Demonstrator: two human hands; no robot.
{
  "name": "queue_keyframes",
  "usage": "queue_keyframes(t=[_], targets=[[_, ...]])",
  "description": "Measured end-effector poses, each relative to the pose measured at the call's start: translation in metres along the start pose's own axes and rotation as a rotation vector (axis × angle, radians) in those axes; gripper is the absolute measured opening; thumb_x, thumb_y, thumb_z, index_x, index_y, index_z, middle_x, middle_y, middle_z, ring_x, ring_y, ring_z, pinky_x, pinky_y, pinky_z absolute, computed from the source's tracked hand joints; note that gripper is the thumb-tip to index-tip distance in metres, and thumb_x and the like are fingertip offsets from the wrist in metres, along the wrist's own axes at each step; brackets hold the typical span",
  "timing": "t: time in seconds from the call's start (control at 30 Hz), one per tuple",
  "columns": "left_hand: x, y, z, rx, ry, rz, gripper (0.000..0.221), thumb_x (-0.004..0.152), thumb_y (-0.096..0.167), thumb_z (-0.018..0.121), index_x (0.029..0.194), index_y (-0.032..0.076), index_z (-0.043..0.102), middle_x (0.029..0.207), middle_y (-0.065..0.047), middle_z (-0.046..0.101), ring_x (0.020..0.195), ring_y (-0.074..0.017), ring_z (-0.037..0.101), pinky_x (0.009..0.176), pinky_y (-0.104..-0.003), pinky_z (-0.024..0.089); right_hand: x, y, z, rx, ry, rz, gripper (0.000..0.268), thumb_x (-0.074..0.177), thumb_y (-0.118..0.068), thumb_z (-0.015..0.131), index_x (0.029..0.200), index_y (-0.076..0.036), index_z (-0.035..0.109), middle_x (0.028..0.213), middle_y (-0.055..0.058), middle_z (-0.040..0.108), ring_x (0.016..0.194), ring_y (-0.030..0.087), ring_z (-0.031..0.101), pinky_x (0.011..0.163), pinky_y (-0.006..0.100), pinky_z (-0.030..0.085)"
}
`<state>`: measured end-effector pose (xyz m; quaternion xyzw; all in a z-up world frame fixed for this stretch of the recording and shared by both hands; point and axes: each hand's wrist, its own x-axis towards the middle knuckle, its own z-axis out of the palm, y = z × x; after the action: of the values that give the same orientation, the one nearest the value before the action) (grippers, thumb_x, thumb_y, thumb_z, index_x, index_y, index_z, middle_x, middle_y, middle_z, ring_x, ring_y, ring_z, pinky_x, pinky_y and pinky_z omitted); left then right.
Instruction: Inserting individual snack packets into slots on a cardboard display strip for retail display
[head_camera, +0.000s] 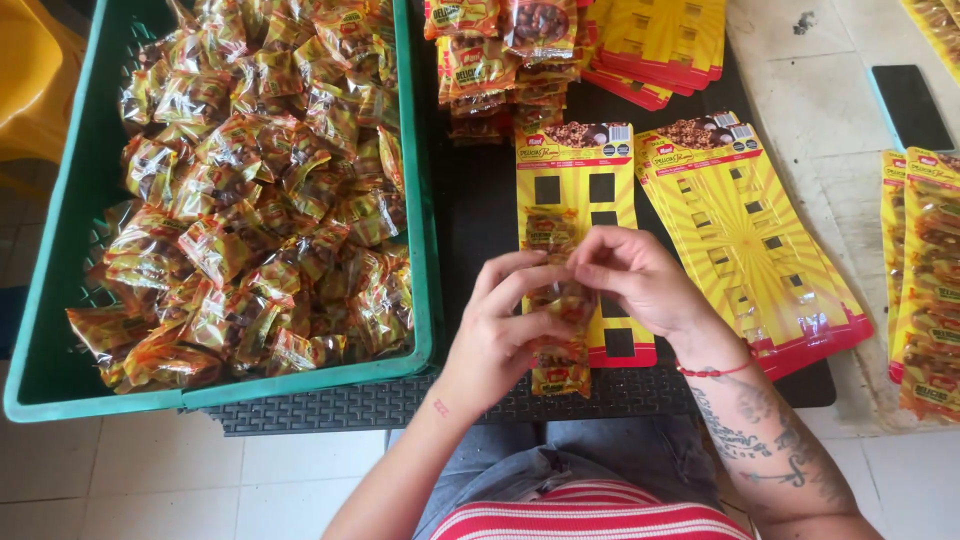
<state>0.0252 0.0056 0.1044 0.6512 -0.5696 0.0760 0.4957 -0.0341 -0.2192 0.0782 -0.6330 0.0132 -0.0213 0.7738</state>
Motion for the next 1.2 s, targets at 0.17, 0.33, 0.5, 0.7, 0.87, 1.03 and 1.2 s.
queue_keyframes(t=[0.17, 0.33, 0.5, 0.7, 0.87, 1.03, 1.2], targets=[[-0.028, -0.003, 0.040, -0.057, -0.026, -0.214, 0.044, 0.094, 0.010, 0.063, 0.137, 0.007, 0.054, 0.146, -0.020, 0.049, 0.141, -0.0473, 0.042, 0.118, -0.061, 0.038, 0.020, 0.012, -0.044, -0.456, 0.412, -0.264, 0.007, 0.099, -0.002, 0.072, 0.095, -0.001, 0.066, 0.080, 0.009, 0.070, 0.072, 0.014, 0.068, 0.070, 0.024, 0.057], [-0.054, -0.002, 0.064, 0.172, -0.387, -0.303, 0.077, 0.088, 0.054, 0.066, 0.149, 0.010, 0.048, 0.156, -0.017, 0.045, 0.149, -0.0505, 0.030, 0.117, -0.070, 0.025, 0.084, 0.052, -0.075, -0.351, 0.410, -0.269, 0.013, 0.093, -0.002, 0.079, 0.096, -0.001, 0.067, 0.083, 0.006, 0.072, 0.074, 0.010, 0.067, 0.069, 0.022, 0.055], [-0.065, -0.001, 0.071, 0.351, -0.374, -0.211, 0.070, 0.081, 0.052, 0.076, 0.138, 0.015, 0.058, 0.161, -0.011, 0.041, 0.152, -0.0421, 0.029, 0.117, -0.066, 0.024, 0.137, 0.070, -0.064, -0.905, 0.331, -0.229, 0.008, 0.094, -0.012, 0.080, 0.093, -0.009, 0.072, 0.082, 0.004, 0.076, 0.070, 0.013, 0.073, 0.065, 0.022, 0.059], [-0.069, -0.002, 0.074, 0.349, -0.359, -0.215, 0.067, 0.084, 0.050, 0.073, 0.138, 0.014, 0.057, 0.162, -0.011, 0.039, 0.150, -0.0448, 0.032, 0.119, -0.064, 0.024, 0.154, 0.079, -0.056, -1.040, 0.344, -0.323, 0.012, 0.091, -0.007, 0.083, 0.084, -0.007, 0.073, 0.075, 0.003, 0.075, 0.049, 0.007, 0.056, 0.060, 0.027, 0.052], [-0.070, -0.003, 0.077, 0.375, -0.347, -0.208, 0.061, 0.085, 0.041, 0.074, 0.137, 0.015, 0.057, 0.161, -0.011, 0.042, 0.148, -0.0448, 0.034, 0.119, -0.064, 0.026, 0.149, 0.080, -0.063, -1.281, 0.424, -0.611, 0.026, 0.084, -0.009, 0.089, 0.094, -0.001, 0.067, 0.094, 0.011, 0.068, 0.083, 0.023, 0.064, 0.073, 0.033, 0.056], [-0.073, 0.000, 0.078, 0.413, -0.294, -0.217, 0.059, 0.080, 0.030, 0.077, 0.134, 0.015, 0.059, 0.159, -0.010, 0.045, 0.147, -0.0439, 0.037, 0.118, -0.062, 0.030, 0.120, 0.064, -0.029, -1.251, 0.234, -0.499, 0.022, 0.104, -0.014, 0.067, 0.088, -0.003, 0.077, 0.072, 0.010, 0.071, 0.054, 0.017, 0.060, 0.042, 0.030, 0.042], [-0.036, 0.040, 0.002, 0.163, -0.223, -0.078, 0.040, 0.101, 0.034, 0.060, 0.134, 0.012, 0.061, 0.141, -0.011, 0.064, 0.136, -0.0386, 0.057, 0.117, -0.062, 0.036, 0.092, 0.038, -0.002, -1.192, 0.021, -0.098, 0.076, 0.093, -0.049, 0.062, 0.153, -0.009, 0.042, 0.168, 0.016, 0.023, 0.155, 0.037, 0.019, 0.118, 0.064, 0.026]])
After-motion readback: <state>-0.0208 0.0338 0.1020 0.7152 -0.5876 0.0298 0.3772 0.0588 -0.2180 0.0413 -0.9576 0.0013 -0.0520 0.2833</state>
